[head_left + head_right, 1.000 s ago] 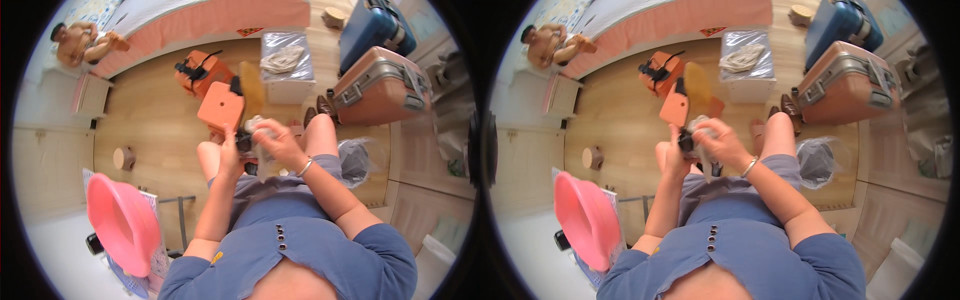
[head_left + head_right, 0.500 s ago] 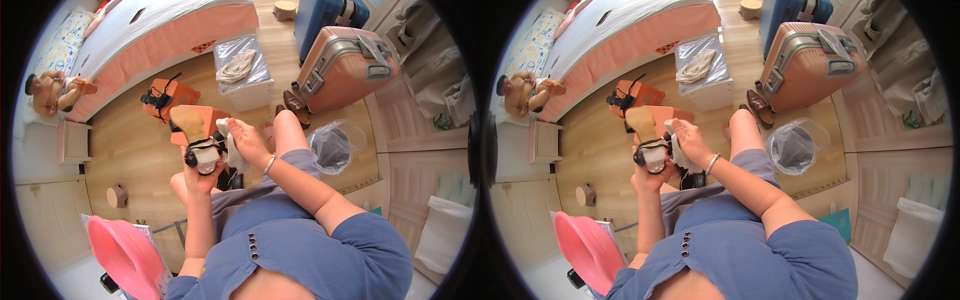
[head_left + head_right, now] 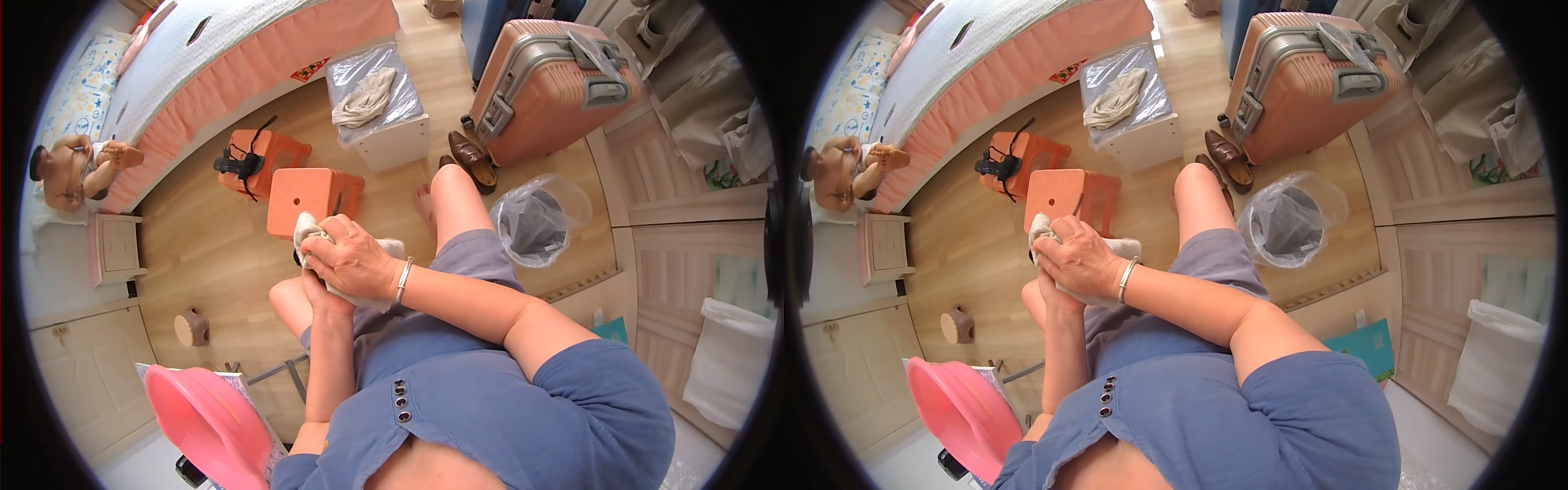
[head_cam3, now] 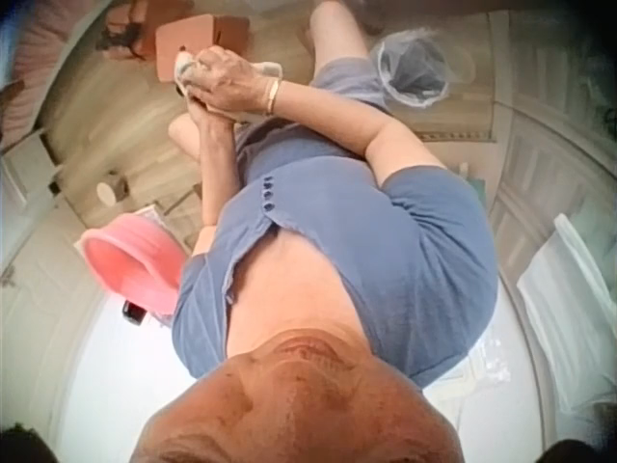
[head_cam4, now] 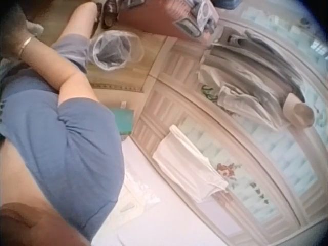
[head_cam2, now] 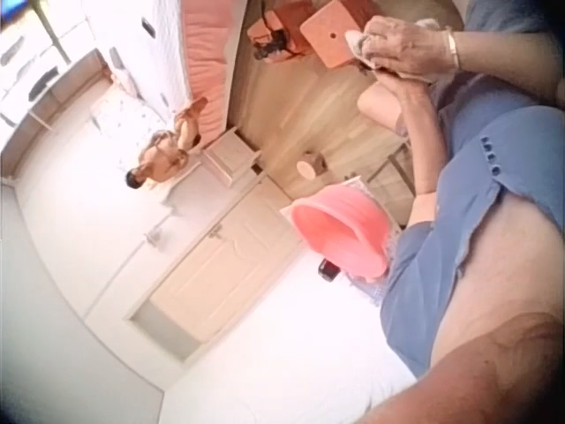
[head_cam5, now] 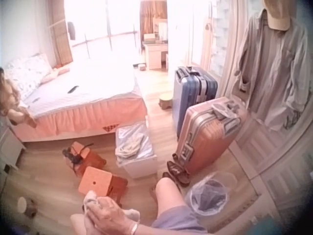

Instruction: The person wipes a black high-heeled shoe with a white cloth, cleaning both the sole and the upper parts.

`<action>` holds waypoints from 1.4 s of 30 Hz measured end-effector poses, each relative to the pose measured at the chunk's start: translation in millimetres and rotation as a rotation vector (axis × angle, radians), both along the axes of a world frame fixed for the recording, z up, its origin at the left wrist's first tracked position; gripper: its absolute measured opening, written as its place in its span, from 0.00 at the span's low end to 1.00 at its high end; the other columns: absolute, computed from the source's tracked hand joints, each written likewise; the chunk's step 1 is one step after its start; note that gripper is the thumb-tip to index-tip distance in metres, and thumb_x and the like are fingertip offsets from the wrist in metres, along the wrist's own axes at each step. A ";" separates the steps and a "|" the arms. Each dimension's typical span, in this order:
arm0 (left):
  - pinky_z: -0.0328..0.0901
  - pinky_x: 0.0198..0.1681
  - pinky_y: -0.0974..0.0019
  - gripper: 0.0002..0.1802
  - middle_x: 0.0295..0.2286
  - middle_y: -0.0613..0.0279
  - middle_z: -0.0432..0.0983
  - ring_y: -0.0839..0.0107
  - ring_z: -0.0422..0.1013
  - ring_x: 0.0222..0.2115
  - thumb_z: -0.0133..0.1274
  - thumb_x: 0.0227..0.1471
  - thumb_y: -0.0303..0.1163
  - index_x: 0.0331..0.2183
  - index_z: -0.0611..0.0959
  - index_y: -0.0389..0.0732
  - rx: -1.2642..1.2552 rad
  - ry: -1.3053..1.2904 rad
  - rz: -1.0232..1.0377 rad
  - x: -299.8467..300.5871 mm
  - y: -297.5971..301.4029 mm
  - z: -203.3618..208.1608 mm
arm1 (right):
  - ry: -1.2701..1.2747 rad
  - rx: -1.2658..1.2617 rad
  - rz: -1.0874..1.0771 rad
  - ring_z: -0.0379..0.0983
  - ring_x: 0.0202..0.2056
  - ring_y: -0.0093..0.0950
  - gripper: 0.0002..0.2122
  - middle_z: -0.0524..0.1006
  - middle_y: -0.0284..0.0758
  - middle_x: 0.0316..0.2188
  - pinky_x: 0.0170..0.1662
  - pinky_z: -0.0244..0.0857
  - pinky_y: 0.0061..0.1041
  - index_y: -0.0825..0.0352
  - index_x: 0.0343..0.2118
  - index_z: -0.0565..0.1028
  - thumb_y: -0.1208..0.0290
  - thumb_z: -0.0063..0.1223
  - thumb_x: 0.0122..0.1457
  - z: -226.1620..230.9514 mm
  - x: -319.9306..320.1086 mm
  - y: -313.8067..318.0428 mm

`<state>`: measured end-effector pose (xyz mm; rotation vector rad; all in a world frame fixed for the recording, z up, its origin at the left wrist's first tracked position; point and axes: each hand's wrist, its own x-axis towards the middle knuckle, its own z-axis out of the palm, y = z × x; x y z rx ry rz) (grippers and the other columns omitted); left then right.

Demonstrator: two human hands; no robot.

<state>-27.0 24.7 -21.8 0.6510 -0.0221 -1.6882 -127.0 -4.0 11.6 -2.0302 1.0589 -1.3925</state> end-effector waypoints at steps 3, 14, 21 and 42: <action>0.58 0.48 0.58 0.21 0.44 0.60 0.65 0.62 0.61 0.45 0.32 0.52 0.47 0.43 0.69 0.46 0.256 0.009 -0.033 -3.5 2.4 13.6 | 0.056 0.154 0.182 0.66 0.35 0.40 0.06 0.70 0.41 0.31 0.39 0.61 0.33 0.65 0.30 0.70 0.70 0.48 0.51 -6.0 -11.2 -9.3; 0.53 0.52 0.54 0.24 0.46 0.57 0.62 0.61 0.58 0.49 0.28 0.51 0.43 0.45 0.68 0.44 0.186 -0.134 -0.009 -16.7 -4.7 44.7 | -0.156 0.156 0.123 0.67 0.36 0.39 0.16 0.70 0.43 0.31 0.40 0.61 0.29 0.67 0.37 0.67 0.59 0.48 0.51 -17.8 -16.4 -8.2; 0.64 0.39 0.55 0.22 0.32 0.57 0.73 0.59 0.68 0.33 0.33 0.49 0.45 0.37 0.76 0.42 0.364 0.243 -0.020 -8.4 -9.7 9.1 | -0.878 1.059 0.238 0.72 0.23 0.27 0.20 0.70 0.35 0.25 0.24 0.66 0.26 0.69 0.35 0.68 0.53 0.41 0.56 -51.8 -26.9 -26.9; 0.64 0.33 0.70 0.18 0.27 0.64 0.72 0.73 0.67 0.27 0.34 0.54 0.39 0.33 0.72 0.34 -0.197 -1.457 0.399 -18.7 -4.0 -13.5 | -0.055 0.535 -0.187 0.67 0.27 0.44 0.15 0.69 0.47 0.22 0.29 0.61 0.36 0.71 0.29 0.64 0.61 0.34 0.59 -21.8 8.3 8.6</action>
